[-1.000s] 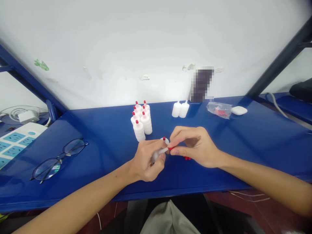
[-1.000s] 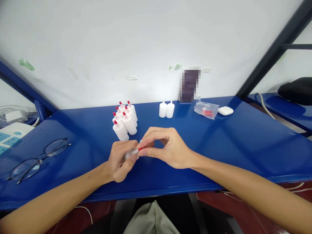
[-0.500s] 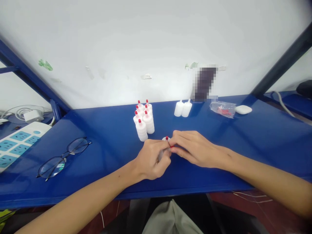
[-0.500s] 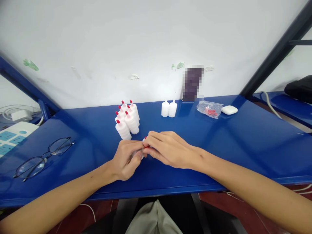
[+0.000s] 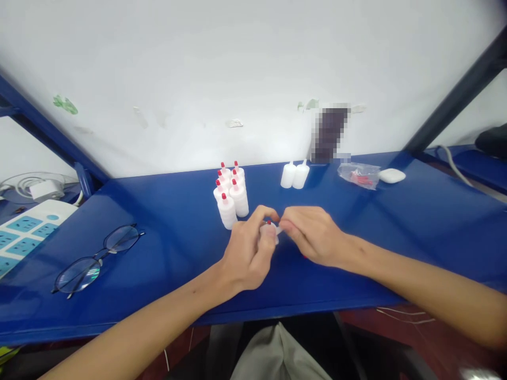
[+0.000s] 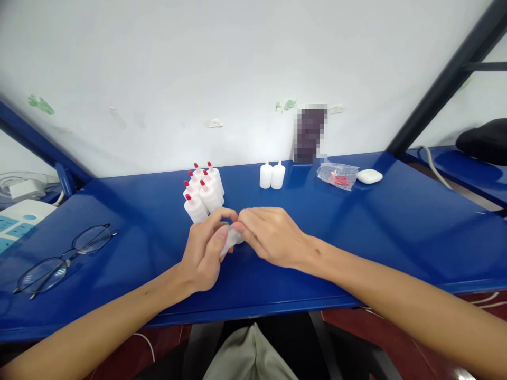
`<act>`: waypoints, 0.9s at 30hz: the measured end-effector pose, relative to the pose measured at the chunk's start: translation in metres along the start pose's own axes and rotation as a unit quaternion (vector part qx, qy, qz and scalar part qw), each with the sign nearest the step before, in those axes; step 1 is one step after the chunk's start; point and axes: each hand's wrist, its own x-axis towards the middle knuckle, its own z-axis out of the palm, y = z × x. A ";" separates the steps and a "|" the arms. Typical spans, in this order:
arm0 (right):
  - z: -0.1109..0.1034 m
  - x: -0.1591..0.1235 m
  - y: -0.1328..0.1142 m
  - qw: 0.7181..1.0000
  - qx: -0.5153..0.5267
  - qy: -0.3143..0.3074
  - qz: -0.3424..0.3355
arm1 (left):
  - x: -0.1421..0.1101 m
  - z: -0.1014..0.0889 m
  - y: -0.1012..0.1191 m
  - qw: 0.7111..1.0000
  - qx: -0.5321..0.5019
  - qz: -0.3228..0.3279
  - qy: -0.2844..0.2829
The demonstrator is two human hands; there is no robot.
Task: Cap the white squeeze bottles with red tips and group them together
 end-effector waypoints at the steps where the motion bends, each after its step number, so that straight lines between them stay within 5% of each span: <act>1: -0.004 0.001 0.005 1.000 0.000 0.013 0.014 | -0.002 0.000 0.000 0.999 -0.021 -0.024 0.005; 4: -0.014 0.001 0.020 0.997 -0.007 0.035 0.067 | -0.008 -0.004 -0.002 0.998 -0.030 -0.045 -0.014; 10: -0.014 -0.002 0.027 0.995 0.022 -0.016 0.092 | -0.012 -0.010 -0.006 0.969 0.046 0.151 -0.189; 14: -0.008 -0.002 0.019 0.992 0.066 -0.043 0.097 | -0.010 -0.009 -0.003 0.948 0.103 0.175 -0.244; 19: -0.002 -0.002 0.012 0.993 0.068 -0.050 0.084 | -0.008 -0.006 0.000 0.936 0.116 0.165 -0.290; 27: -0.001 0.000 0.010 0.998 0.041 0.039 0.038 | -0.008 -0.001 -0.002 0.936 0.148 0.162 -0.274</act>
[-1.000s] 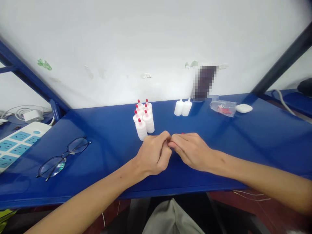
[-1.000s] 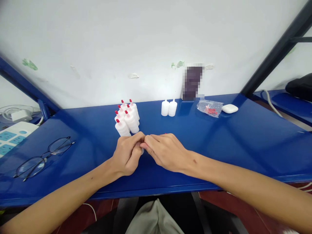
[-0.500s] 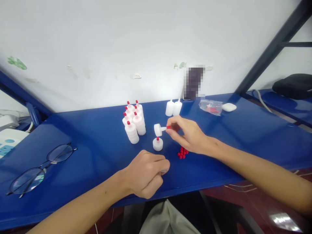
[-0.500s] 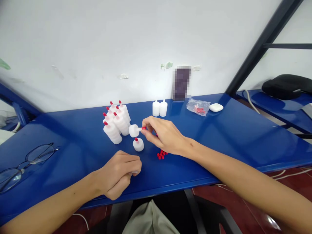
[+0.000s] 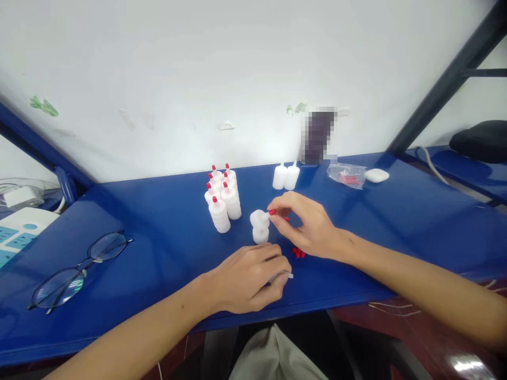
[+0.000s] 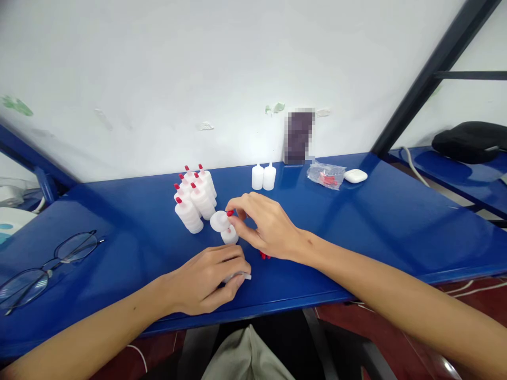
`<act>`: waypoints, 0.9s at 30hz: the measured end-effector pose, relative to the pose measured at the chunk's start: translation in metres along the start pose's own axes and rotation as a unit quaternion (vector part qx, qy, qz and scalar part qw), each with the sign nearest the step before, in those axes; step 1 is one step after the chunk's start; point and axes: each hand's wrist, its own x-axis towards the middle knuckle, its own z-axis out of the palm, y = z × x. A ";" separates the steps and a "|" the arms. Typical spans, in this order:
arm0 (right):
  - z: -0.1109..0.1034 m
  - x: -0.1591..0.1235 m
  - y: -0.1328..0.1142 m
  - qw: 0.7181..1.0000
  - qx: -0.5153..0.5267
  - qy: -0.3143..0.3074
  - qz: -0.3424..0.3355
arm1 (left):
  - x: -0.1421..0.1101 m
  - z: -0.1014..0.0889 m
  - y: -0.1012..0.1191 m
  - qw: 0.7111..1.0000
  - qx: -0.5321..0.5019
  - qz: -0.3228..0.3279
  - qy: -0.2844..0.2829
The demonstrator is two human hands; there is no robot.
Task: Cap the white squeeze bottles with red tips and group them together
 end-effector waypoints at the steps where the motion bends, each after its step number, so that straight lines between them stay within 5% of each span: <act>1: 0.000 0.000 0.000 1.000 -0.003 0.000 0.000 | 0.000 0.000 0.000 1.000 0.007 0.000 -0.001; 9: 0.001 0.000 0.001 1.000 -0.025 0.009 -0.004 | -0.002 0.001 0.000 0.999 0.032 -0.005 -0.006; 15: 0.001 0.002 0.000 0.995 -0.060 -0.083 0.007 | 0.000 -0.001 -0.004 0.999 0.023 -0.019 -0.012; 20: -0.010 0.006 0.006 0.990 -0.103 -0.088 0.037 | 0.000 -0.005 -0.005 0.999 0.004 -0.046 -0.009; 24: -0.025 0.009 0.015 0.920 -0.273 -0.253 0.127 | 0.001 -0.007 -0.005 0.997 0.002 -0.072 -0.001; 27: -0.030 0.008 0.023 0.869 -0.319 -0.355 0.133 | 0.002 -0.007 -0.006 0.993 -0.009 -0.114 0.020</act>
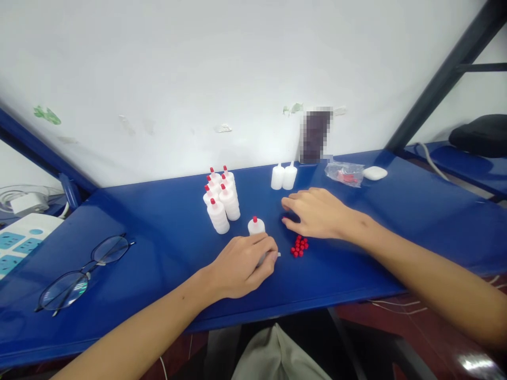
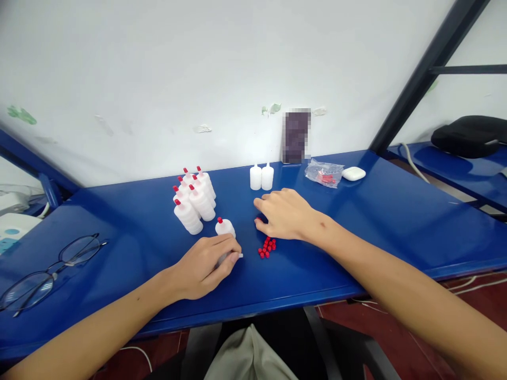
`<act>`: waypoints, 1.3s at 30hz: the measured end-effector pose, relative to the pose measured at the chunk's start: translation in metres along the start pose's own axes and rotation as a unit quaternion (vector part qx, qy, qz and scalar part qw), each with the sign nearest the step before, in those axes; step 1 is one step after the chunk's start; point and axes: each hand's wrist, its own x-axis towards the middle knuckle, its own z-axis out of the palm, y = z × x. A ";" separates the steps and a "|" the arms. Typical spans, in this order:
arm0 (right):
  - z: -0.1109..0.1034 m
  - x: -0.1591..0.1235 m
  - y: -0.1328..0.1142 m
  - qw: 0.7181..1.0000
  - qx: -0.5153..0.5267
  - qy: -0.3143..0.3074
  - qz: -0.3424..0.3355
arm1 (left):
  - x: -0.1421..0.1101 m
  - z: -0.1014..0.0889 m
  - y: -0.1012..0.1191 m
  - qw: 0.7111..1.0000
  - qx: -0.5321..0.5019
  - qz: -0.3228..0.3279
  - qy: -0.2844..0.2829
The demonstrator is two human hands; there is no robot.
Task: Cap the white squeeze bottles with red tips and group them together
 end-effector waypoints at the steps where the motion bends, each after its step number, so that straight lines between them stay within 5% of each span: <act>1: 0.001 0.000 0.002 1.000 0.002 -0.012 -0.010 | 0.000 0.000 0.000 1.000 -0.006 -0.014 0.008; 4: 0.005 0.002 0.003 0.998 0.050 -0.009 -0.037 | 0.001 0.001 -0.002 0.998 -0.034 -0.041 0.030; 8: 0.005 0.003 -0.005 0.966 0.239 0.079 -0.055 | -0.002 0.001 -0.004 0.990 -0.122 -0.028 0.067; 12: 0.002 -0.002 -0.020 0.846 0.502 0.172 -0.058 | -0.002 0.001 -0.006 0.978 -0.182 -0.040 0.091; 14: 0.001 -0.006 -0.026 0.791 0.583 0.169 -0.079 | -0.001 0.001 -0.006 0.975 -0.198 -0.056 0.085; 16: 0.000 -0.009 -0.028 0.764 0.619 0.151 -0.100 | 0.000 0.002 -0.005 0.973 -0.207 -0.070 0.080; 26: -0.004 -0.010 -0.027 0.771 0.622 0.078 -0.112 | -0.001 0.000 0.000 0.977 -0.192 -0.080 0.057; 31: -0.006 -0.012 -0.025 0.815 0.560 0.077 -0.124 | 0.001 0.001 0.002 0.974 -0.193 -0.094 0.074; 34: -0.004 -0.011 -0.023 0.818 0.556 0.064 -0.135 | 0.001 0.001 0.002 0.970 -0.213 -0.090 0.079; 39: 0.004 -0.005 -0.027 0.818 0.538 0.128 -0.157 | 0.002 0.000 0.000 0.966 -0.219 -0.110 0.082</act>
